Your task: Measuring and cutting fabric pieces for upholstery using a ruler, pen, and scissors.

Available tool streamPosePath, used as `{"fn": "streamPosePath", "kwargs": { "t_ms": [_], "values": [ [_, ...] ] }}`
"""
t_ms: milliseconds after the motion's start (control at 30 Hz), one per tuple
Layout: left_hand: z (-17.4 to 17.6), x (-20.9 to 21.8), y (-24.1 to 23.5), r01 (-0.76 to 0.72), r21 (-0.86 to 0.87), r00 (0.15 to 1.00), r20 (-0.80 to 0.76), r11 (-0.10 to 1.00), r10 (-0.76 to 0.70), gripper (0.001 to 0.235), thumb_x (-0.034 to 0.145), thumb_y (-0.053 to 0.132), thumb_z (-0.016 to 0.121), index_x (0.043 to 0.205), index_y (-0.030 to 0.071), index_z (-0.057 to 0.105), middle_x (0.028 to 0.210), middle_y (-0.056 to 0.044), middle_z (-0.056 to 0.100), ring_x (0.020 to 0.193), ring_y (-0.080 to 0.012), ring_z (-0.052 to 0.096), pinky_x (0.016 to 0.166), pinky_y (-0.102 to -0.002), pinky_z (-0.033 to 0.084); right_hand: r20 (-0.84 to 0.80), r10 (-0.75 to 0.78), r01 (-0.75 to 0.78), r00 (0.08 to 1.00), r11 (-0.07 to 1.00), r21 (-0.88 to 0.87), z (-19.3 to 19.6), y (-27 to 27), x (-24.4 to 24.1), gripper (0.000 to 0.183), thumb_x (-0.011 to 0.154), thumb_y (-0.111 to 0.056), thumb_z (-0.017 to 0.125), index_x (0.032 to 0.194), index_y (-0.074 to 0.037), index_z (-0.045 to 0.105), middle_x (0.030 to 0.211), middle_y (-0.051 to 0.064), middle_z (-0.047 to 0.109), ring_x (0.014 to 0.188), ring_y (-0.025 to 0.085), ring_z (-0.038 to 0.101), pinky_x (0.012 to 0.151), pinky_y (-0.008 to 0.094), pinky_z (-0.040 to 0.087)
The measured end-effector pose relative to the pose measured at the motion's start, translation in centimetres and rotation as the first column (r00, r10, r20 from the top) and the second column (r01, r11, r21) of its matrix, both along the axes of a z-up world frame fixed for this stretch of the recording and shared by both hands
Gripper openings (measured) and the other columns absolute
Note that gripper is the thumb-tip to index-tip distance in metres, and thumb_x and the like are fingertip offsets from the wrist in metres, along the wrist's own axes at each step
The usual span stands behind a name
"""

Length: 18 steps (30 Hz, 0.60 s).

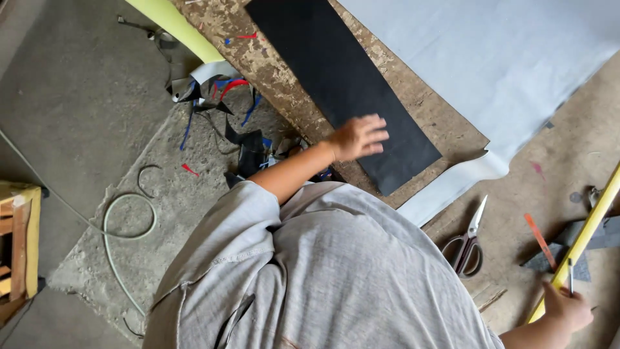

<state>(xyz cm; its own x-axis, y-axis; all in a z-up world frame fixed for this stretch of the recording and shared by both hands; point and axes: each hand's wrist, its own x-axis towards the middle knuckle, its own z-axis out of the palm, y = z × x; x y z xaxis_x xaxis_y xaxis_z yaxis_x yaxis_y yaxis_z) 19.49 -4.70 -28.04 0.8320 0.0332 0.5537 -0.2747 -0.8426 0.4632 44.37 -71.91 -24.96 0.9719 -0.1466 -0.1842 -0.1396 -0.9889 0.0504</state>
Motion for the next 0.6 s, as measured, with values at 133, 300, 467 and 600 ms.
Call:
{"fn": "streamPosePath", "kwargs": {
  "t_ms": [133,300,467,600],
  "values": [
    [0.1,-0.7,10.6,-0.254,0.001,0.967,-0.029,0.967,0.254,0.022,0.091,0.008,0.076,0.112,0.006,0.075,0.123,-0.02,0.069,0.115,-0.0403,0.064,0.108,-0.05,0.051,0.228,-0.041,0.002,0.973,0.986,0.167,2.6,3.7,-2.0,0.043,0.086,-0.039,0.09,0.11,-0.006,0.075,0.098,0.016,0.074,0.088,0.034,0.071,0.072,0.044,0.058],
    [-3.3,-3.9,26.9,-0.825,0.06,0.533,-0.244,0.561,0.81,0.031,0.089,0.005,0.068,0.118,0.015,0.071,0.136,-0.014,0.055,0.119,-0.0363,0.061,0.095,-0.047,0.057,0.414,0.12,-0.244,0.902,0.934,0.261,10.7,12.8,-7.2,0.038,0.102,-0.01,0.082,0.134,0.007,0.069,0.115,0.023,0.072,0.097,0.037,0.068,0.079,0.047,0.058],
    [-3.5,-5.8,34.8,-0.896,0.253,0.16,-0.585,0.366,0.795,0.056,0.104,0.035,0.065,0.152,0.016,0.044,0.159,-0.017,0.035,0.147,-0.0389,0.031,0.113,-0.055,0.043,0.51,0.034,-0.245,0.859,0.903,0.353,11.9,18.9,-10.8,0.021,0.097,0.004,0.077,0.115,-0.002,0.069,0.106,0.014,0.074,0.094,0.025,0.075,0.066,0.031,0.066],
    [-3.2,-5.6,36.3,-0.866,0.36,0.11,-0.539,0.347,0.835,0.066,0.097,0.047,0.074,0.148,0.014,0.048,0.144,-0.015,0.049,0.132,-0.0339,0.045,0.094,-0.045,0.053,0.203,-0.245,0.092,0.948,0.823,0.561,12.9,23.8,-13.1,0.043,0.098,-0.03,0.098,0.116,-0.018,0.061,0.108,0.002,0.065,0.091,0.009,0.061,0.076,0.024,0.059]
  ]
}}
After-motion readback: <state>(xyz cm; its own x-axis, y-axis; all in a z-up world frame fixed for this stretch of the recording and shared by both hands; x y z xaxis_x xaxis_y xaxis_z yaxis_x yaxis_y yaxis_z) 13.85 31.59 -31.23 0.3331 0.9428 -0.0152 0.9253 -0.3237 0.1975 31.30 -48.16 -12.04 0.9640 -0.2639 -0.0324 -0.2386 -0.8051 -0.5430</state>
